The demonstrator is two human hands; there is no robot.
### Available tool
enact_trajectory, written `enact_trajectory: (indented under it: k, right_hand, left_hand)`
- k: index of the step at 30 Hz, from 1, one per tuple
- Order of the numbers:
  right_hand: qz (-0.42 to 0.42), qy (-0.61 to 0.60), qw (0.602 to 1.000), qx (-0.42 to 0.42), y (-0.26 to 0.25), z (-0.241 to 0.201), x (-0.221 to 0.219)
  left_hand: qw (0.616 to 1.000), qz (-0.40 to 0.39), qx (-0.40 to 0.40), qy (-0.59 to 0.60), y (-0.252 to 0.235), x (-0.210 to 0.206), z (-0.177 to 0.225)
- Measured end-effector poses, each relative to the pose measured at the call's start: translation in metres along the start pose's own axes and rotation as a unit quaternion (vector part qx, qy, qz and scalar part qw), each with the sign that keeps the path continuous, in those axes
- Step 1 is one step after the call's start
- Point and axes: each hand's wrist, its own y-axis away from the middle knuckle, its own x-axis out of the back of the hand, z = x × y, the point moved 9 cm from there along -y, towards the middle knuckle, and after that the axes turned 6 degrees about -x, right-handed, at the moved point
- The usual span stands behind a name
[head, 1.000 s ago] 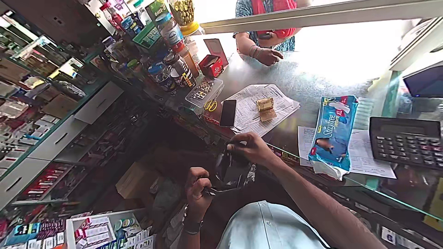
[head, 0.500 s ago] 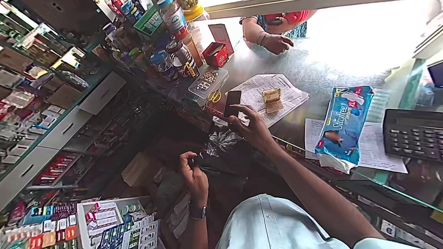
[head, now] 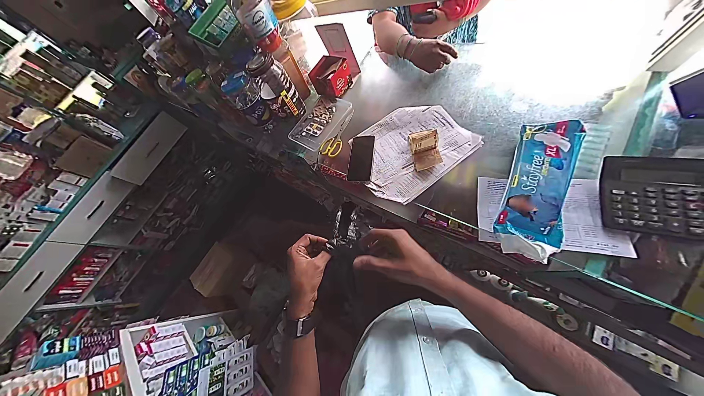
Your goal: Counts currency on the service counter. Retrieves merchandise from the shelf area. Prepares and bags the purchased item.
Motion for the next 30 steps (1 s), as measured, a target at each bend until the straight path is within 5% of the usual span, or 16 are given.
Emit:
enact_trajectory:
  k: [3, 5, 11, 15, 18, 21, 25, 28, 30]
  right_hand:
    - [0.013, 0.115, 0.993, -0.04, 0.004, -0.001, -0.028]
    - [0.068, 0.088, 0.994, -0.021, 0.0, 0.005, -0.022]
    - [0.04, -0.211, 0.976, -0.043, -0.022, 0.014, 0.02]
    - [-0.006, -0.374, 0.922, -0.099, -0.03, 0.003, 0.02]
    - [-0.028, -0.393, 0.913, -0.105, -0.031, 0.001, 0.021]
    - [-0.033, -0.415, 0.903, -0.109, -0.034, 0.0, 0.023]
    - [-0.065, -0.386, 0.914, -0.102, -0.042, -0.011, 0.015]
    - [-0.062, -0.27, 0.96, -0.032, -0.04, -0.02, 0.024]
    - [-0.003, -0.074, 0.997, 0.019, -0.034, -0.019, 0.036]
  left_hand:
    - [0.996, 0.013, -0.056, -0.062, 0.0, -0.014, 0.01]
    - [0.996, 0.003, -0.065, -0.068, -0.002, -0.019, 0.015]
    - [0.976, -0.179, 0.067, 0.105, 0.002, -0.024, 0.001]
    - [0.96, -0.158, 0.097, 0.211, -0.002, -0.022, -0.013]
    - [0.994, -0.087, -0.04, 0.057, -0.008, -0.009, 0.003]
    - [0.96, -0.099, -0.223, -0.135, 0.011, -0.016, 0.058]
    - [0.906, -0.076, -0.272, -0.315, 0.03, -0.046, 0.086]
    - [0.929, 0.0, -0.245, -0.276, 0.019, -0.027, 0.081]
    - [0.943, 0.066, -0.202, -0.254, 0.014, -0.002, 0.076]
